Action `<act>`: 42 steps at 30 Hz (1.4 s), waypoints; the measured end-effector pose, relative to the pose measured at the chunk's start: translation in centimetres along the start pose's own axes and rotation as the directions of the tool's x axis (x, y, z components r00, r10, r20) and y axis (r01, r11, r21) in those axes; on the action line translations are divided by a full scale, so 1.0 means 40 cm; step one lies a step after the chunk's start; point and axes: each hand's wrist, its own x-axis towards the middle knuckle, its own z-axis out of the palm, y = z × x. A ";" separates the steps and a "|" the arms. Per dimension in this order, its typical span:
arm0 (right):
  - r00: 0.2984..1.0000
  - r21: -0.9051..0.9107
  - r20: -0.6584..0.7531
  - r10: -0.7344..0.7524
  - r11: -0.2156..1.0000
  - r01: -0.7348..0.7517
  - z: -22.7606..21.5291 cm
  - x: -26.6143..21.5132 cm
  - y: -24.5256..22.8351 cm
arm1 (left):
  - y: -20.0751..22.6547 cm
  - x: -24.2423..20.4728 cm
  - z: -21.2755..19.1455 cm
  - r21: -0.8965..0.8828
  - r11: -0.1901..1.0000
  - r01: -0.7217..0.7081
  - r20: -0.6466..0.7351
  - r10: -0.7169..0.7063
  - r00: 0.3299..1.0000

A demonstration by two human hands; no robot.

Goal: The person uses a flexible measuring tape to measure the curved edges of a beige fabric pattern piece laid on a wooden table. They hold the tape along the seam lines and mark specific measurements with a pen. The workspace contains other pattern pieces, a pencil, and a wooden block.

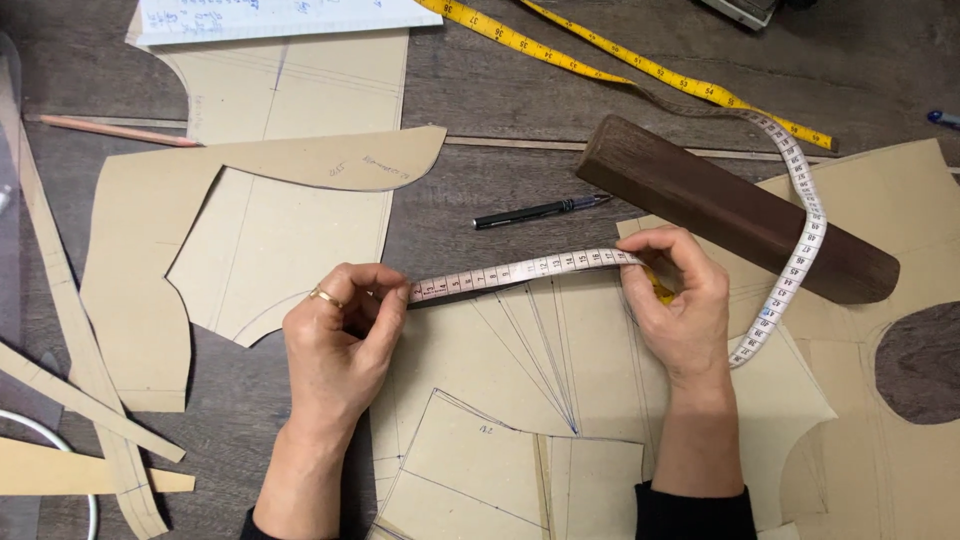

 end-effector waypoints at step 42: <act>0.933 -0.137 -0.278 -0.227 0.971 0.196 -0.023 0.003 -0.002 | 0.029 -0.003 -0.002 0.020 0.991 -0.136 -0.089 0.137 0.987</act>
